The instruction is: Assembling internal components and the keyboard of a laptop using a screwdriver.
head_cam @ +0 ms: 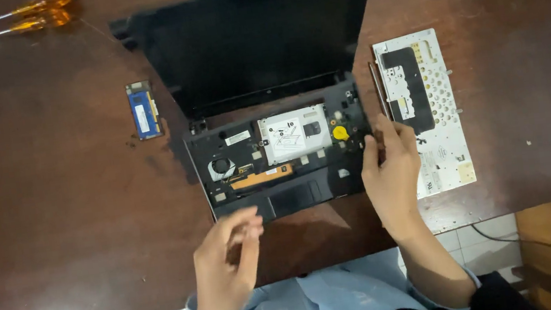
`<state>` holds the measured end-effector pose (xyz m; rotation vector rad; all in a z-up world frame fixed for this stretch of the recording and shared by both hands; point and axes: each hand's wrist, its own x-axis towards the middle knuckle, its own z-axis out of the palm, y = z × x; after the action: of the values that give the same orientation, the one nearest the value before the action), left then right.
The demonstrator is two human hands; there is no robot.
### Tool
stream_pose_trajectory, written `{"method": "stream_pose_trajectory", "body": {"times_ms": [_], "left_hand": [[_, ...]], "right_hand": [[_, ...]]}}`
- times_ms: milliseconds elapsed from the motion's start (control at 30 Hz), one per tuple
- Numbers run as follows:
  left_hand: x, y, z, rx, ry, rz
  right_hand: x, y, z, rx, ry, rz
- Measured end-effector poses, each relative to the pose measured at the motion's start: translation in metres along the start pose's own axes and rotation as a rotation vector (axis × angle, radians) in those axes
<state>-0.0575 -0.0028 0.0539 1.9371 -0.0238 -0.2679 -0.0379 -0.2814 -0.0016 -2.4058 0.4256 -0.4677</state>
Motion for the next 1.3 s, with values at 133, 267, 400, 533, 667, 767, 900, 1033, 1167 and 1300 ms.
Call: {"method": "stream_pose_trajectory", "body": {"times_ms": [133,267,400,533,667,767,900,1033,1167,1300], "left_hand": [[0.061,0.034,0.021,0.230,-0.011,0.456],[0.137,0.045,0.073,0.509,-0.102,0.774],[0.175,0.031,0.123,0.765,0.096,0.786],[0.180,0.027,0.129,0.696,0.084,0.775],[0.189,0.016,0.138,0.560,0.032,0.716],[0.191,0.009,0.146,0.566,-0.011,0.716],[0.194,0.004,0.150,0.610,0.003,0.716],[0.191,0.009,0.143,0.594,-0.001,0.711],[0.196,0.002,0.141,0.505,-0.025,0.736],[0.200,-0.005,0.142,0.507,-0.007,0.785]], "right_hand": [[-0.016,-0.005,-0.009,-0.073,-0.069,-0.011],[-0.029,0.010,-0.004,-0.309,0.101,-0.083],[-0.032,0.026,0.003,-0.523,0.241,-0.170],[-0.029,0.017,-0.006,-0.442,0.208,-0.113],[-0.028,0.008,-0.012,-0.348,0.133,-0.041],[-0.029,0.015,-0.011,-0.317,0.117,-0.006],[-0.032,0.023,-0.006,-0.287,0.105,0.030],[-0.029,0.019,-0.008,-0.280,0.076,0.032],[-0.029,0.020,-0.005,-0.311,0.041,0.044],[-0.031,0.022,0.001,-0.335,0.056,0.034]]}}
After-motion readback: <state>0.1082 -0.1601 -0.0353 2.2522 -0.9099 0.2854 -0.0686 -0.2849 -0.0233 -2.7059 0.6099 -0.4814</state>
